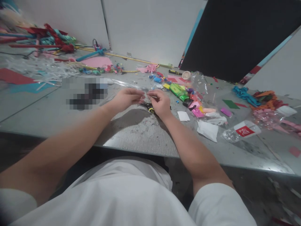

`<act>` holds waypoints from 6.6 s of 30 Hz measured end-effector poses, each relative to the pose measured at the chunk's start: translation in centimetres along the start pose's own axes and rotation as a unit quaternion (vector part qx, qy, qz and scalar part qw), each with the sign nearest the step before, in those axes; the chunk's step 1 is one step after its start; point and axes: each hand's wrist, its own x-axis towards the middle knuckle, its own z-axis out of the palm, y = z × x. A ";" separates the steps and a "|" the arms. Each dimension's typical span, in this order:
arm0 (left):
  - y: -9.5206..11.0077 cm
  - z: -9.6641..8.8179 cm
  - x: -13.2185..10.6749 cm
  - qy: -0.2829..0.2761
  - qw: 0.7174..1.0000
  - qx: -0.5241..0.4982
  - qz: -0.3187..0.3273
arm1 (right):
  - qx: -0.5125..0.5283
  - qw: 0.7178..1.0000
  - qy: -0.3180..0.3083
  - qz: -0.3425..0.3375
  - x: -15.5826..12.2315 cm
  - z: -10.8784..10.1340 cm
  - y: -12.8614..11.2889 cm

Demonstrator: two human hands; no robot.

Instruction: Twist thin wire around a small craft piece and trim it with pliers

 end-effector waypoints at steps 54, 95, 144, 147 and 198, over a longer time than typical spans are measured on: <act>-0.1 -0.7 0.1 -0.092 0.972 0.160 0.148 | 0.314 0.850 -0.216 0.362 0.3 -1.0 -1.1; -0.1 -0.2 -0.1 -0.043 0.986 0.144 0.067 | 0.199 0.910 -0.202 0.302 0.6 -0.5 -1.0; 1.3 0.9 -1.1 0.019 0.999 0.022 -0.032 | -0.345 0.876 -0.324 0.095 1.7 -4.5 -0.4; 1.3 1.0 -0.9 0.032 0.999 -0.014 -0.032 | -0.400 0.822 -0.385 0.131 1.9 -5.4 -0.3; -0.1 -1.6 0.8 0.050 0.977 0.188 0.090 | -0.382 0.893 -0.236 0.025 2.0 -4.8 0.4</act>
